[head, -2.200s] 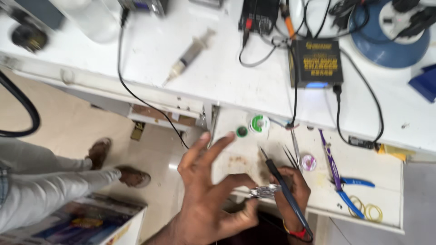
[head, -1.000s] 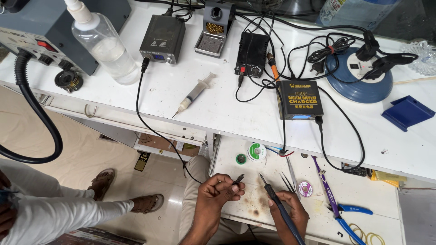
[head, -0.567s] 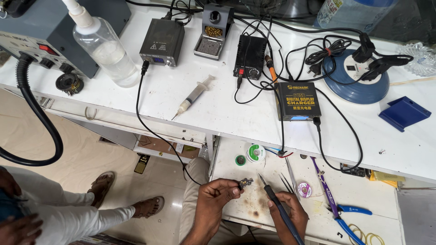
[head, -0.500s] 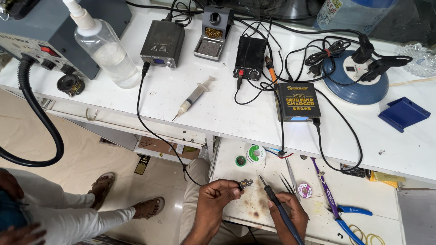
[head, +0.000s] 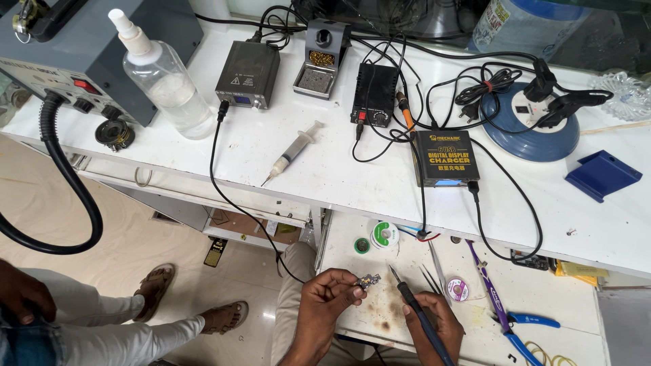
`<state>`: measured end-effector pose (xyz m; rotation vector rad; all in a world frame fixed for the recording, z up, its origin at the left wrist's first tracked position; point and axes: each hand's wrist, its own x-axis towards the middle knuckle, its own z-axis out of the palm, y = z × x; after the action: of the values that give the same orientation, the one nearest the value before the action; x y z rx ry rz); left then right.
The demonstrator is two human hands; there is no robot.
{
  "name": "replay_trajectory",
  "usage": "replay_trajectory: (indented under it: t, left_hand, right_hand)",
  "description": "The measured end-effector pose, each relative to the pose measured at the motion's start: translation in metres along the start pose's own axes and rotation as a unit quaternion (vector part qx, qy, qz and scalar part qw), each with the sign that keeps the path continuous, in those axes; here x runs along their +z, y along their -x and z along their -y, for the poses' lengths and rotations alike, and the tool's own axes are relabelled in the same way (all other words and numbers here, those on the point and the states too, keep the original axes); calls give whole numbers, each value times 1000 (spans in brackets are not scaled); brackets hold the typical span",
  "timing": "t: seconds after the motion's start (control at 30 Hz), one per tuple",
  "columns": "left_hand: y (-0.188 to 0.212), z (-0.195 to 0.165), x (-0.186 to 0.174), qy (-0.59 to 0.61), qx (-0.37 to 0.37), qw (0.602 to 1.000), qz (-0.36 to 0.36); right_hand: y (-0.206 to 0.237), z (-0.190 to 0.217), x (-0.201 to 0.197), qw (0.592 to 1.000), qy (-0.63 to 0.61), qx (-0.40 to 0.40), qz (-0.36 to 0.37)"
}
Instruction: The person holds a small circuit board in one hand and a soldering iron in the other, applying solder to components on the board at a repair bench. They periodically reposition the board, set it down, and pick it back up to continue soldering different points, with solder wire, tweezers, and pliers on the work tray.
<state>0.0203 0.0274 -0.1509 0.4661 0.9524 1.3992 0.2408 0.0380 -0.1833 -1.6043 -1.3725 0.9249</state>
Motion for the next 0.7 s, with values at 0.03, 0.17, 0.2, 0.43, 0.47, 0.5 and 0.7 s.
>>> replay_trajectory:
  t: [0.03, 0.17, 0.2, 0.43, 0.47, 0.5, 0.7]
  left_hand:
    - [0, 1, -1, -6, 3, 1000, -3]
    - [-4, 6, -2, -18, 15, 1000, -16]
    - [-4, 7, -3, -18, 16, 999, -23]
    - [-6, 8, -7, -21, 6, 1000, -21]
    - [-5, 7, -7, -19, 8, 1000, -17]
    - [-5, 7, -7, -18, 10, 1000, -13]
    - [-1, 6, -6, -7, 8, 1000, -3]
  right_hand:
    - [0, 0, 0, 1000, 9, 9, -1]
    - [-2, 0, 1, 999, 7, 35, -14]
    - [-2, 0, 2, 999, -3, 42, -18]
    - [-1, -2, 2, 999, -13, 31, -12]
    - [-1, -2, 2, 999, -11, 33, -12]
    - [-1, -2, 2, 999, -8, 35, -13]
    - [-1, -4, 1, 999, -2, 49, -2]
